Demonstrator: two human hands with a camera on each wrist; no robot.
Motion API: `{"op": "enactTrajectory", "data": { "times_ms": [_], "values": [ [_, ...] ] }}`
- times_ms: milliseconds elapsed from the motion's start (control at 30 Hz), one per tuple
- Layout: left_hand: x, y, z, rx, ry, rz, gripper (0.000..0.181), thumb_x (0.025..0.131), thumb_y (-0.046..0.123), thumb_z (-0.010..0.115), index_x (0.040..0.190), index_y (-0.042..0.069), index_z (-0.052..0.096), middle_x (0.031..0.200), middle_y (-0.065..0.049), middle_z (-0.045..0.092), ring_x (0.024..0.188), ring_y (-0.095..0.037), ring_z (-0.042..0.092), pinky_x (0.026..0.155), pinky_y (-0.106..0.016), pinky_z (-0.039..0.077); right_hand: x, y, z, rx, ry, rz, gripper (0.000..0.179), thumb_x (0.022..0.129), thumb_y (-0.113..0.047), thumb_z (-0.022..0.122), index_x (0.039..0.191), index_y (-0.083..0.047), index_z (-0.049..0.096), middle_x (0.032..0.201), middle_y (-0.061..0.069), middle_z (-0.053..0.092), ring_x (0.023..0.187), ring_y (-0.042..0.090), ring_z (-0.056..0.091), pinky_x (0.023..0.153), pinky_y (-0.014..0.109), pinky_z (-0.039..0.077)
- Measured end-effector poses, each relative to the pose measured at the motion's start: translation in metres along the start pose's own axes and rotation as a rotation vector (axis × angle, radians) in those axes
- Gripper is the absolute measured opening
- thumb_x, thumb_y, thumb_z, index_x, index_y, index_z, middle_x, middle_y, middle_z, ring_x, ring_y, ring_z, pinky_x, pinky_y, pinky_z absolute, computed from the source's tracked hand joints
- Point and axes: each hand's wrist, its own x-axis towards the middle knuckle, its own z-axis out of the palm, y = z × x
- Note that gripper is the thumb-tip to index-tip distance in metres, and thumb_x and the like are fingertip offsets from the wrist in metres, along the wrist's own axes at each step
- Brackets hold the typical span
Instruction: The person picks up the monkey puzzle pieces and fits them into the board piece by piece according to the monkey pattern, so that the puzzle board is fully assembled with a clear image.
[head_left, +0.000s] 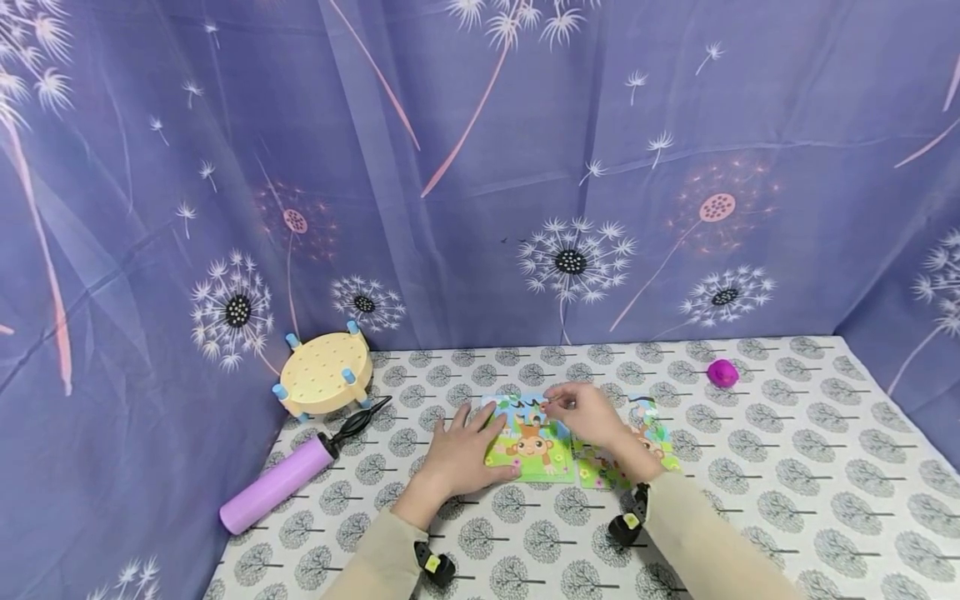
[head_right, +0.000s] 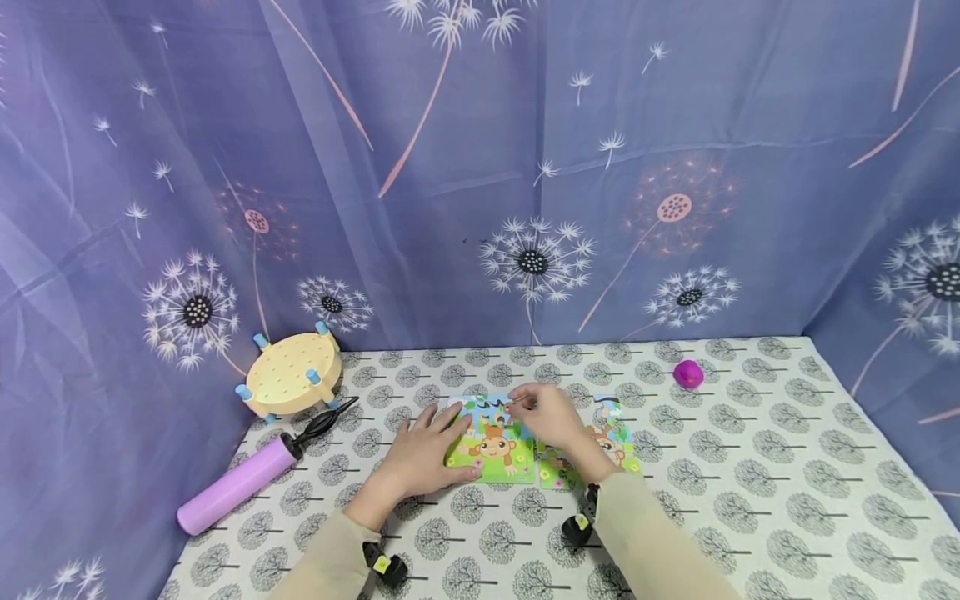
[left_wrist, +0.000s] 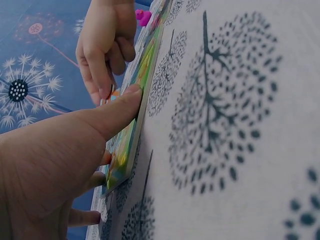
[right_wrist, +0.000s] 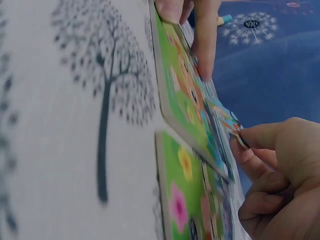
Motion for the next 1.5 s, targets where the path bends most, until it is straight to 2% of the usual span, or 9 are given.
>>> {"op": "enactTrajectory", "data": {
  "times_ms": [133,300,567,800,1033,1500],
  "values": [
    [0.0,0.0,0.001,0.001,-0.001,0.0,0.096,0.087,0.085,0.051,0.164,0.029,0.035,0.172,0.001,0.022,0.155,-0.042,0.02,0.114,-0.077,0.023,0.002,-0.007,0.007,0.011,-0.011,0.02,0.026,0.096,-0.012,0.073,0.12,-0.002,0.073,0.09,0.001,0.076,0.071,0.016,0.067,0.061,0.029,0.054],
    [0.0,0.0,0.002,0.011,-0.013,-0.002,0.095,0.088,0.084,0.052,0.164,0.03,0.034,0.172,0.002,0.022,0.154,-0.042,0.021,0.113,-0.077,0.024,0.004,-0.014,0.015,-0.013,-0.001,0.047,0.024,0.095,-0.01,0.072,0.116,0.001,0.073,0.084,0.001,0.075,0.063,0.016,0.064,0.055,0.028,0.052],
    [0.0,0.0,-0.001,0.029,-0.016,0.0,0.095,0.087,0.083,0.053,0.164,0.03,0.034,0.171,0.001,0.024,0.154,-0.041,0.022,0.113,-0.076,0.026,0.009,-0.024,0.019,-0.064,-0.013,0.092,0.024,0.097,-0.015,0.073,0.117,-0.001,0.074,0.08,-0.003,0.073,0.068,0.014,0.066,0.063,0.03,0.054],
    [0.001,0.0,-0.001,0.025,-0.003,0.004,0.098,0.086,0.085,0.054,0.164,0.029,0.035,0.171,0.001,0.026,0.153,-0.042,0.025,0.112,-0.077,0.027,0.013,-0.025,0.018,-0.108,-0.04,0.11,0.024,0.098,-0.017,0.072,0.117,-0.004,0.075,0.085,-0.004,0.073,0.073,0.013,0.067,0.073,0.037,0.058],
    [0.003,0.0,-0.002,0.032,-0.001,0.003,0.099,0.085,0.086,0.053,0.164,0.03,0.034,0.171,0.001,0.026,0.153,-0.041,0.025,0.112,-0.077,0.028,0.015,-0.024,0.017,-0.131,-0.049,0.095,0.022,0.099,-0.017,0.07,0.117,-0.004,0.075,0.091,-0.002,0.073,0.077,0.013,0.066,0.071,0.037,0.057],
    [0.005,0.002,-0.001,0.025,0.008,-0.011,0.099,0.085,0.088,0.05,0.164,0.029,0.036,0.17,0.001,0.028,0.152,-0.042,0.026,0.109,-0.079,0.029,0.013,-0.02,0.017,-0.109,-0.041,0.09,0.025,0.1,-0.017,0.069,0.121,-0.004,0.074,0.083,-0.005,0.072,0.07,0.011,0.065,0.066,0.033,0.054]
  ]
}}
